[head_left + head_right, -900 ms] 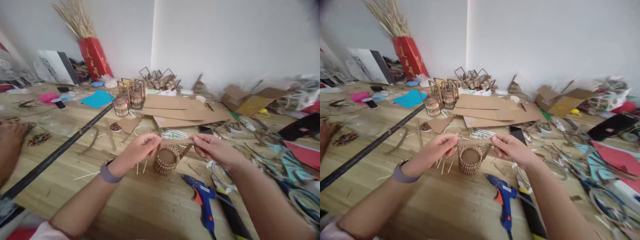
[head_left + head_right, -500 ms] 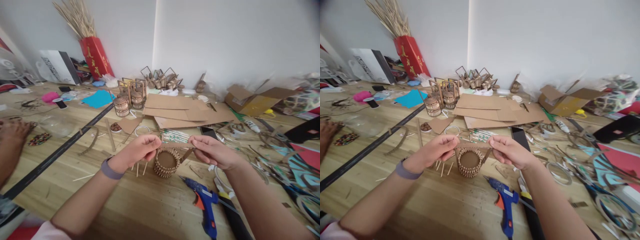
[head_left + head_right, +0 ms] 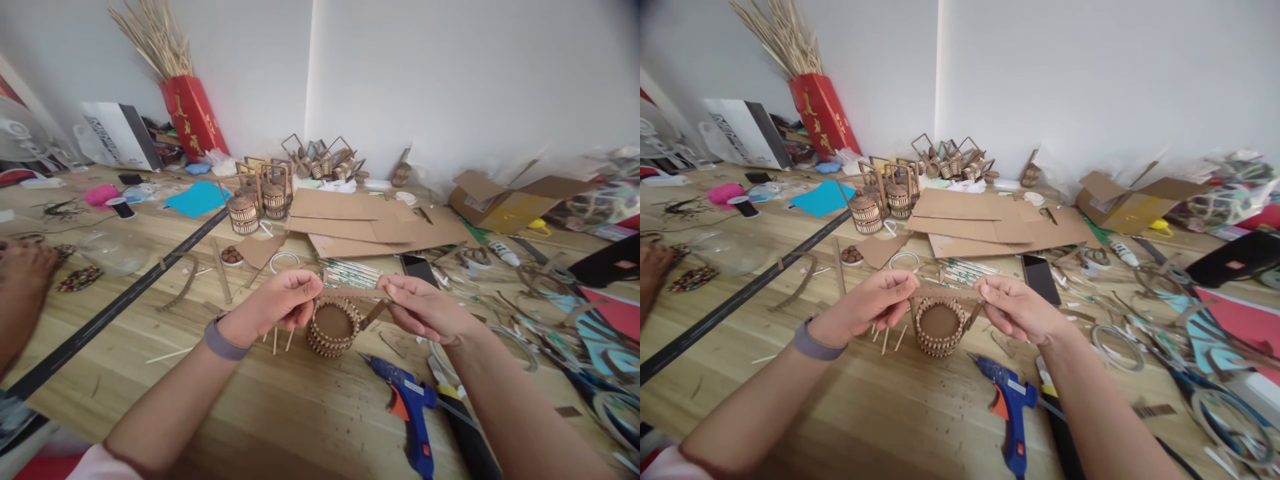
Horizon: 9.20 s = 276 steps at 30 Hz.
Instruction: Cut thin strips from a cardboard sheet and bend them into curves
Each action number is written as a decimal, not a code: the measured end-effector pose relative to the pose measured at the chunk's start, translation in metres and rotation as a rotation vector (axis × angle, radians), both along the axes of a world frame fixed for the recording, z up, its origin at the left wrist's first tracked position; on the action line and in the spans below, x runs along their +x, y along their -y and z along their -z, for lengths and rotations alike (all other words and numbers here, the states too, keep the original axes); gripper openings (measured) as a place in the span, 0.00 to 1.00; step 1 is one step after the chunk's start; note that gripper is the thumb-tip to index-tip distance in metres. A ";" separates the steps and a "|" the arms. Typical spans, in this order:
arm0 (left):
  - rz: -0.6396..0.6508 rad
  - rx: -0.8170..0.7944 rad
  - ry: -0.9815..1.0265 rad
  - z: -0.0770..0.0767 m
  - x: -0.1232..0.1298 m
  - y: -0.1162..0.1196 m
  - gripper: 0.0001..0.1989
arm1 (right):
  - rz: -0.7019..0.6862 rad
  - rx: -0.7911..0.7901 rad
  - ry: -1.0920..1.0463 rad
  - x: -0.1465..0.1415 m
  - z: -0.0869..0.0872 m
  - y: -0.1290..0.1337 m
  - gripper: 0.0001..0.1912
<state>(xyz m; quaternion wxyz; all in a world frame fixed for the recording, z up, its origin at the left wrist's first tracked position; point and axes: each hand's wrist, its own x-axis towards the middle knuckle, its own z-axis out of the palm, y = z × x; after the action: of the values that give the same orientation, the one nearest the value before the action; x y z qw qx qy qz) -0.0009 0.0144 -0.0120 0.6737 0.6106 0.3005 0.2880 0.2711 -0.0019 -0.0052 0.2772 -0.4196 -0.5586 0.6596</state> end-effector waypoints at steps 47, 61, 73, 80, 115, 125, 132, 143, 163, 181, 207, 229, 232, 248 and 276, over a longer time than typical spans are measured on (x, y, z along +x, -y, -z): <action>0.012 -0.102 0.024 -0.003 0.000 0.007 0.25 | 0.177 0.063 0.062 -0.009 -0.010 0.009 0.25; -0.057 -0.046 -0.043 -0.004 -0.006 0.006 0.23 | 0.378 0.282 0.636 0.022 0.026 0.112 0.26; -0.028 -0.054 0.037 0.006 -0.005 0.000 0.24 | 0.398 1.434 0.904 -0.062 -0.032 0.059 0.09; -0.005 -0.078 0.134 0.009 -0.003 -0.002 0.23 | 0.299 1.449 0.878 -0.095 -0.019 0.022 0.08; 0.040 -0.343 0.314 0.006 0.004 0.008 0.23 | 0.132 1.219 0.721 -0.084 -0.029 0.018 0.06; -0.027 -0.300 0.295 0.002 0.006 0.017 0.19 | 0.175 1.271 0.740 -0.087 -0.024 0.017 0.06; -0.091 -0.246 0.243 0.006 0.009 0.022 0.22 | 0.188 1.281 0.719 -0.089 -0.025 0.018 0.08; -0.188 -0.036 0.058 0.005 -0.003 0.015 0.18 | 0.540 1.017 0.658 -0.029 -0.030 0.006 0.15; -0.040 0.449 0.114 0.013 -0.004 -0.006 0.10 | 0.312 0.353 -0.057 -0.011 0.025 0.000 0.23; -0.097 0.474 0.153 0.008 0.003 -0.009 0.14 | 0.312 0.301 -0.090 -0.014 0.024 0.004 0.24; -0.182 0.253 0.201 0.021 -0.006 -0.012 0.16 | 0.188 0.667 0.545 -0.020 0.065 0.015 0.09; -0.278 0.242 0.175 0.018 -0.006 -0.008 0.09 | 0.389 0.634 0.882 -0.010 0.058 0.055 0.15; -0.289 0.250 0.181 0.021 -0.008 -0.010 0.10 | 0.471 0.491 1.126 0.003 0.062 0.101 0.17; -0.510 0.533 -0.065 -0.001 -0.006 -0.007 0.13 | 0.639 0.153 1.242 -0.021 0.113 0.164 0.14; 0.256 0.554 -0.917 -0.080 0.077 -0.021 0.17 | 1.083 0.286 1.407 0.099 0.052 0.196 0.14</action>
<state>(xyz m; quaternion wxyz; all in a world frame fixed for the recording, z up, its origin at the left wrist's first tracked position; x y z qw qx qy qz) 0.0761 0.0355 0.0684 0.3176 0.8596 0.3995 -0.0233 0.3704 -0.1982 -0.0576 0.1935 -0.8939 -0.4016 -0.0468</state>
